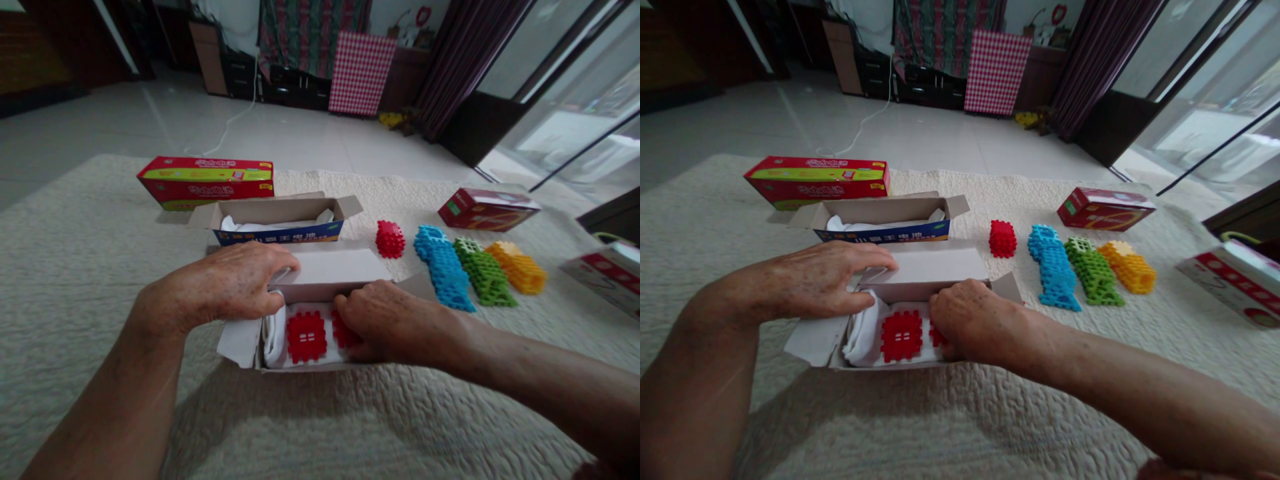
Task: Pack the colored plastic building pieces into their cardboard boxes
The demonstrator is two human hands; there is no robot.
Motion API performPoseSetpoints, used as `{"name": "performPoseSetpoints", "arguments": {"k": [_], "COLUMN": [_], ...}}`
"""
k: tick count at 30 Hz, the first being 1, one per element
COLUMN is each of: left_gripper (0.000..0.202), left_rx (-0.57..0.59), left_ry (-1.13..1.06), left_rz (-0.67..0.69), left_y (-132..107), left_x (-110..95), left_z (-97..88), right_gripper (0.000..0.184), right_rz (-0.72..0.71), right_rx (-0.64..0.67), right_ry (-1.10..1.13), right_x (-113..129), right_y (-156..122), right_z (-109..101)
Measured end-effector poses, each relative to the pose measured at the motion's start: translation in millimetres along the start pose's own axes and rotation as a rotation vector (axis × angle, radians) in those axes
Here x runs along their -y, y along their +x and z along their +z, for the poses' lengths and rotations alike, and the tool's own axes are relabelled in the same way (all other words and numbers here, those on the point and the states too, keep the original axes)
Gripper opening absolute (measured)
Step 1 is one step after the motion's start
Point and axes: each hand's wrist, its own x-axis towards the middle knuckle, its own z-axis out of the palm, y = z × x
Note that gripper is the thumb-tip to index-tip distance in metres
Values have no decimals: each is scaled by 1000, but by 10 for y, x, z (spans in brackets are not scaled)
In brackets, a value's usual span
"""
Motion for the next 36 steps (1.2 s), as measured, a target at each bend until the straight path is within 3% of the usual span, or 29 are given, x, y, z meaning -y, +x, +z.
{"name": "performPoseSetpoints", "arguments": {"k": [4,13,17,19,22,24,25,27,30,33,36], "left_gripper": [43,51,52,49,43,42,41,40,39,40,43], "left_rx": [-3,-7,-21,-19,-25,-34,-37,-36,-39,-39,-28], "left_ry": [22,7,20,23,15,11,11,11,13,14,6], "left_rz": [5,-27,-32,-17,-1,2,1,0,-5,-3,-9], "left_y": [-1,-6,-10,-11,-8,-3,0,2,-4,-15,-18], "left_x": [1,11,-12,-31,-50,-53,-53,-54,-56,-51,-32], "left_z": [0,37,41,29,16,13,13,12,12,17,28], "right_gripper": [30,22,27,23,16,20,22,32,50,52,44], "right_rz": [6,-58,23,67,162,252,291,362,458,466,460], "right_rx": [15,-199,-97,-118,-378,-583,-619,-580,-370,-256,-215], "right_ry": [8,7,159,249,323,327,332,370,376,380,380], "right_x": [16,-49,-56,-136,-476,-848,-1055,-1452,-1864,-2001,-1988], "right_y": [-13,-60,-151,-254,-360,-344,-308,-202,-23,106,157], "right_z": [-18,203,-55,-232,-347,-271,-194,-1,280,450,503]}}
